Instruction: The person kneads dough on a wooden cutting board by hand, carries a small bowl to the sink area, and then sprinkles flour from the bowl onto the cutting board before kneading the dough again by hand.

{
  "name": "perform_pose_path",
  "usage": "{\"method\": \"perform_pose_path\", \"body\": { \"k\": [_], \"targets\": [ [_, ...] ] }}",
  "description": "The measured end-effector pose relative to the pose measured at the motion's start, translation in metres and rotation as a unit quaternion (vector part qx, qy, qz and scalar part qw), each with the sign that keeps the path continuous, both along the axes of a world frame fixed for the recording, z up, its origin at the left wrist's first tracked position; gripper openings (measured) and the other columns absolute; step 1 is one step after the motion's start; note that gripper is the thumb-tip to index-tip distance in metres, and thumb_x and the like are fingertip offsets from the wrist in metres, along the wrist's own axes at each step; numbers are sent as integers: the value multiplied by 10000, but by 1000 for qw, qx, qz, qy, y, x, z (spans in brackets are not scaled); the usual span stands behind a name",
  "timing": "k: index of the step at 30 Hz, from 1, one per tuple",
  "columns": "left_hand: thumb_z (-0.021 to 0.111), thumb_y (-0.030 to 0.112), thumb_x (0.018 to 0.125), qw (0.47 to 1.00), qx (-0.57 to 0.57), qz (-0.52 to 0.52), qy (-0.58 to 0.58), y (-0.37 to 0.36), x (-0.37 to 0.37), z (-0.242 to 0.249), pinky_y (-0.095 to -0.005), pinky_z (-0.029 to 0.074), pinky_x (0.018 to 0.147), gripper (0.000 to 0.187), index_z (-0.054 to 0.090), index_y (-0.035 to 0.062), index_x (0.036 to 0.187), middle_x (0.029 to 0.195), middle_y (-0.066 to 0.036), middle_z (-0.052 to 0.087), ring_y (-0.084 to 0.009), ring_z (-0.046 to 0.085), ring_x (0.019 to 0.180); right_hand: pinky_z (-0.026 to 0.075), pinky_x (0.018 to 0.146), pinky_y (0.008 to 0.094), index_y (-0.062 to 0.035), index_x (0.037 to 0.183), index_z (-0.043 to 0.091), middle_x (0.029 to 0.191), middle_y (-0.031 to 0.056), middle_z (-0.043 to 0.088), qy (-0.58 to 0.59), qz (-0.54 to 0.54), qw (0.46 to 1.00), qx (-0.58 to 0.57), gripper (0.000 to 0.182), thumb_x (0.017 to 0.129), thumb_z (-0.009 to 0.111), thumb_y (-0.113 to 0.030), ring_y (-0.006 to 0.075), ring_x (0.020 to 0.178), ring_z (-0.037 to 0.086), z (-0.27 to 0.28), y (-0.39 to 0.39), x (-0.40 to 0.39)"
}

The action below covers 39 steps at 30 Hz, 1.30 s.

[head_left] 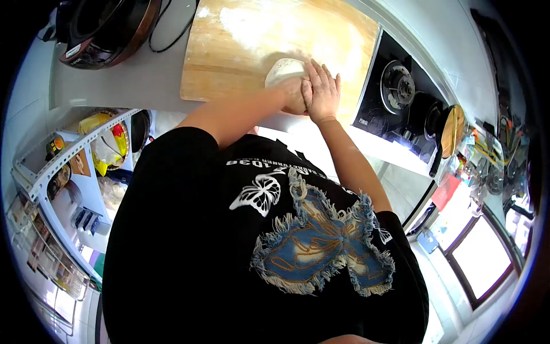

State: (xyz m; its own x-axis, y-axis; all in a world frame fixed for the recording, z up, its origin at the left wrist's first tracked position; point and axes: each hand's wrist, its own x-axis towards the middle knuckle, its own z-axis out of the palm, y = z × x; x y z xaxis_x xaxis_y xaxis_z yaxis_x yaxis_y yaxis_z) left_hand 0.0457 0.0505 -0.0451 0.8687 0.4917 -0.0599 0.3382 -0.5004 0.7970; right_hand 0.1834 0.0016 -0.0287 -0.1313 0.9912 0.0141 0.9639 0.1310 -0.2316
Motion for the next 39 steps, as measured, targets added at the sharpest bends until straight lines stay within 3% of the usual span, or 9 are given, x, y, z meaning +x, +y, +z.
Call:
{"method": "perform_pose_path", "body": {
  "k": [9,19,21,23,25,27,30,33,39],
  "targets": [
    [689,189,788,974,63,22,-215,2,8,-44,-437,449,1080,349,671,77,1118,1262,-169,638,-345,559,1214,262,1179,549,-207,1403,599,1455,68,558,29,59,995,68,557,875,550,-378,336,1356,484,-8,13,-3],
    [709,237,806,987,-41,49,-150,9,8,-34,-421,401,1136,428,667,76,1200,1353,-175,601,-342,519,1279,315,1152,496,-169,1395,607,1413,88,587,-5,54,997,60,523,904,564,-343,336,1321,511,-2,26,-2],
    [718,302,838,991,80,21,-102,15,2,-23,-423,383,1149,446,673,83,1224,1396,-144,586,-323,515,1300,343,1136,467,-147,1421,584,1426,92,588,-19,48,998,43,527,926,572,-330,325,1317,522,0,40,6],
    [707,347,868,979,203,7,5,4,2,-21,-424,368,1161,447,680,107,1244,1403,-108,591,-301,514,1311,377,1122,422,-84,1403,581,1369,97,608,481,-78,826,-285,476,958,593,-253,269,1291,540,1,46,39],
    [691,356,894,970,117,98,-189,3,-8,-12,-422,379,1150,436,677,120,1261,1393,-98,601,-290,526,1304,433,1062,396,-30,1420,548,1343,107,621,507,-119,852,-55,479,993,597,-242,239,1234,573,23,36,60],
    [679,362,916,953,58,246,-168,-2,-33,-16,-441,438,1085,395,680,97,1210,1358,-116,612,-286,556,1273,449,1058,426,-40,1428,544,1352,129,617,410,-271,865,-101,523,996,606,-328,258,1217,597,24,19,95],
    [640,461,949,880,31,460,114,-7,-64,-47,-443,450,1071,518,635,74,1293,1319,-197,634,-338,577,1266,450,1098,514,-51,1445,505,1386,183,559,458,-433,711,-311,738,981,561,-622,325,1270,549,2,-5,114],
    [593,602,939,883,-295,358,64,13,-81,-61,-451,434,1094,736,579,17,1385,1359,-254,614,-378,562,1305,525,993,483,-3,1396,527,1314,192,592,534,-393,686,-300,922,823,730,-696,310,1180,590,-16,-13,105],
    [532,703,932,877,-266,386,107,17,-65,-21,-464,432,1101,871,570,-37,1389,1393,-259,598,-379,546,1341,514,903,368,20,1321,601,1137,106,683,420,-331,781,-322,846,766,836,-574,220,1066,641,11,-5,70]
  ]
}}
